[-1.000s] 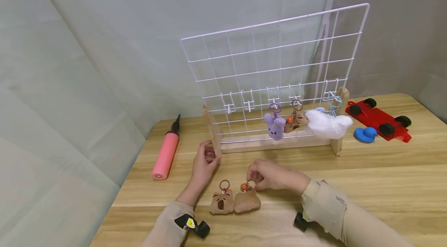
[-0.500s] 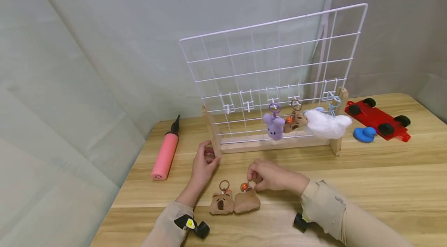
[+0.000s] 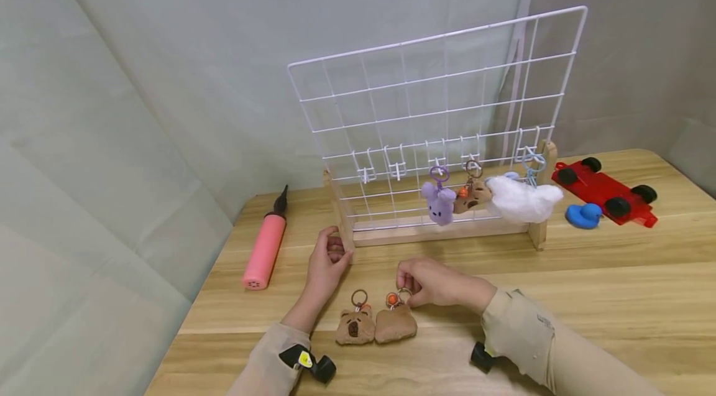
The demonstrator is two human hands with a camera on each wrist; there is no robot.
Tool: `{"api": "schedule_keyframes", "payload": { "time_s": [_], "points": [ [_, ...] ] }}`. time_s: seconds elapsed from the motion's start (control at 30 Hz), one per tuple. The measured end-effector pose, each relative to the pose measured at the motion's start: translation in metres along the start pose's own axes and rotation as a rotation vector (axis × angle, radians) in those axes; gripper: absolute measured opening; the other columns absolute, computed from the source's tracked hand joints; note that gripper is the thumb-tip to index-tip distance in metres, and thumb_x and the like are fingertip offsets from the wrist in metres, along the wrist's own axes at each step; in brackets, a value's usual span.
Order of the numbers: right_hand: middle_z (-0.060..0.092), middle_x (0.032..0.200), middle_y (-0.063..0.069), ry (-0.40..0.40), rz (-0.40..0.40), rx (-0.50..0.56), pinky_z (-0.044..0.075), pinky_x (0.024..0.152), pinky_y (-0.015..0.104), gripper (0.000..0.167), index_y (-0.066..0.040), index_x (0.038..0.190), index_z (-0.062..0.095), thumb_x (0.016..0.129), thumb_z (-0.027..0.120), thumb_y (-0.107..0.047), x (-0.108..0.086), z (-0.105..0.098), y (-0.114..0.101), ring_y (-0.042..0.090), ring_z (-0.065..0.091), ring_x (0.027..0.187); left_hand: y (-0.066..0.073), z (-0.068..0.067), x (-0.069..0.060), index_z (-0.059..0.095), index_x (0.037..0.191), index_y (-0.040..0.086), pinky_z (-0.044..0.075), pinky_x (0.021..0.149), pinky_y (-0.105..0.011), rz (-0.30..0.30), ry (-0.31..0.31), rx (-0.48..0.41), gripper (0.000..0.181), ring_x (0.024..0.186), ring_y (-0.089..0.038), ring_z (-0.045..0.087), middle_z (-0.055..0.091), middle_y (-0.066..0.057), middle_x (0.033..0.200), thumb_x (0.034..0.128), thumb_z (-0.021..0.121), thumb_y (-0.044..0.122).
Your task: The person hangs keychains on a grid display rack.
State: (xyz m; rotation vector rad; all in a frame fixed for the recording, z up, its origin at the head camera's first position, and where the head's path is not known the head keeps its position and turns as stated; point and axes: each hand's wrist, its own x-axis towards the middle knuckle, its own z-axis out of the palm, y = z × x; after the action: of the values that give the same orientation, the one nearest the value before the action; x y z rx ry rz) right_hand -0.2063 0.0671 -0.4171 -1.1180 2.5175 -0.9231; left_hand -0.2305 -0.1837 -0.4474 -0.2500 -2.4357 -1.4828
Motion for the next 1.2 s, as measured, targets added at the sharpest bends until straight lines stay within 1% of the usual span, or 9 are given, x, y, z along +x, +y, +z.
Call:
{"api": "schedule_keyframes", "payload": {
  "time_s": [0.23, 0.33, 0.43, 0.53, 0.67, 0.77, 0.93, 1.1, 1.2],
  "points": [
    [0.057, 0.073, -0.005, 0.003, 0.028, 0.09, 0.045, 0.063, 0.016, 0.023, -0.009, 0.088, 0.058, 0.074, 0.074, 0.0, -0.001, 0.0, 0.001, 0.0, 0.048, 0.067, 0.0, 0.0, 0.0, 0.043, 0.129, 0.001, 0.053, 0.068, -0.016, 0.006, 0.004, 0.005, 0.053, 0.091, -0.028, 0.061, 0.06, -0.023, 0.105, 0.0828, 0.067, -0.007],
    [0.057, 0.071, -0.006, 0.012, 0.035, 0.105, 0.046, 0.063, 0.016, 0.022, -0.009, 0.087, 0.059, 0.074, 0.074, 0.0, -0.001, 0.0, 0.001, 0.0, 0.048, 0.066, 0.0, 0.0, -0.001, 0.043, 0.129, 0.001, 0.052, 0.068, -0.016, 0.009, 0.008, 0.004, 0.052, 0.09, -0.027, 0.061, 0.06, -0.023, 0.105, 0.0826, 0.067, -0.008],
    [0.057, 0.071, -0.006, 0.017, 0.036, 0.123, 0.046, 0.063, 0.016, 0.02, -0.008, 0.086, 0.059, 0.075, 0.073, 0.0, -0.001, -0.001, 0.001, -0.001, 0.049, 0.065, 0.0, 0.0, -0.001, 0.043, 0.128, 0.0, 0.053, 0.068, -0.016, 0.021, 0.011, 0.001, 0.052, 0.09, -0.028, 0.061, 0.06, -0.024, 0.104, 0.0824, 0.067, -0.008],
    [0.059, 0.071, -0.005, 0.021, 0.02, 0.127, 0.047, 0.061, 0.016, 0.017, -0.008, 0.085, 0.061, 0.076, 0.072, 0.001, -0.002, -0.002, 0.0, -0.002, 0.049, 0.064, 0.001, 0.0, -0.001, 0.043, 0.128, -0.001, 0.053, 0.068, -0.016, 0.024, 0.012, -0.002, 0.052, 0.09, -0.03, 0.061, 0.06, -0.025, 0.104, 0.0824, 0.066, -0.009],
    [0.061, 0.071, -0.003, 0.023, 0.007, 0.154, 0.049, 0.056, 0.017, 0.013, -0.006, 0.084, 0.062, 0.077, 0.069, 0.002, -0.003, -0.007, -0.005, -0.001, 0.051, 0.06, 0.001, 0.0, -0.001, 0.043, 0.129, 0.001, 0.053, 0.068, -0.015, 0.002, 0.01, -0.007, 0.052, 0.091, -0.028, 0.061, 0.06, -0.024, 0.105, 0.0824, 0.066, -0.008],
    [0.062, 0.07, -0.001, 0.025, 0.011, 0.18, 0.05, 0.053, 0.017, 0.011, -0.005, 0.084, 0.063, 0.078, 0.069, 0.002, -0.004, -0.01, -0.01, 0.0, 0.052, 0.057, 0.001, 0.0, 0.0, 0.043, 0.129, 0.002, 0.052, 0.068, -0.014, -0.015, 0.004, -0.011, 0.053, 0.091, -0.028, 0.061, 0.06, -0.024, 0.106, 0.0826, 0.067, -0.008],
    [0.064, 0.07, -0.001, 0.039, -0.008, 0.149, 0.051, 0.054, 0.017, 0.009, -0.006, 0.082, 0.063, 0.081, 0.068, 0.002, -0.005, -0.017, -0.018, 0.001, 0.054, 0.057, 0.001, 0.0, 0.0, 0.043, 0.129, 0.002, 0.052, 0.068, -0.014, -0.016, 0.001, -0.006, 0.053, 0.092, -0.029, 0.061, 0.06, -0.024, 0.106, 0.0829, 0.067, -0.007],
    [0.063, 0.068, -0.002, 0.042, -0.036, 0.111, 0.05, 0.055, 0.016, 0.01, -0.008, 0.081, 0.063, 0.083, 0.064, 0.002, -0.006, -0.025, -0.028, -0.001, 0.053, 0.057, 0.002, 0.0, 0.0, 0.043, 0.129, 0.001, 0.052, 0.069, -0.014, -0.01, 0.001, -0.008, 0.053, 0.092, -0.029, 0.061, 0.059, -0.024, 0.106, 0.083, 0.066, -0.007],
    [0.063, 0.069, -0.003, 0.039, -0.043, 0.085, 0.05, 0.056, 0.016, 0.01, -0.009, 0.08, 0.063, 0.083, 0.064, 0.001, -0.006, -0.031, -0.035, -0.002, 0.052, 0.058, 0.001, 0.0, 0.0, 0.043, 0.129, 0.001, 0.052, 0.069, -0.014, -0.013, 0.0, -0.012, 0.053, 0.093, -0.029, 0.06, 0.059, -0.024, 0.106, 0.083, 0.066, -0.008]
  ]
}}
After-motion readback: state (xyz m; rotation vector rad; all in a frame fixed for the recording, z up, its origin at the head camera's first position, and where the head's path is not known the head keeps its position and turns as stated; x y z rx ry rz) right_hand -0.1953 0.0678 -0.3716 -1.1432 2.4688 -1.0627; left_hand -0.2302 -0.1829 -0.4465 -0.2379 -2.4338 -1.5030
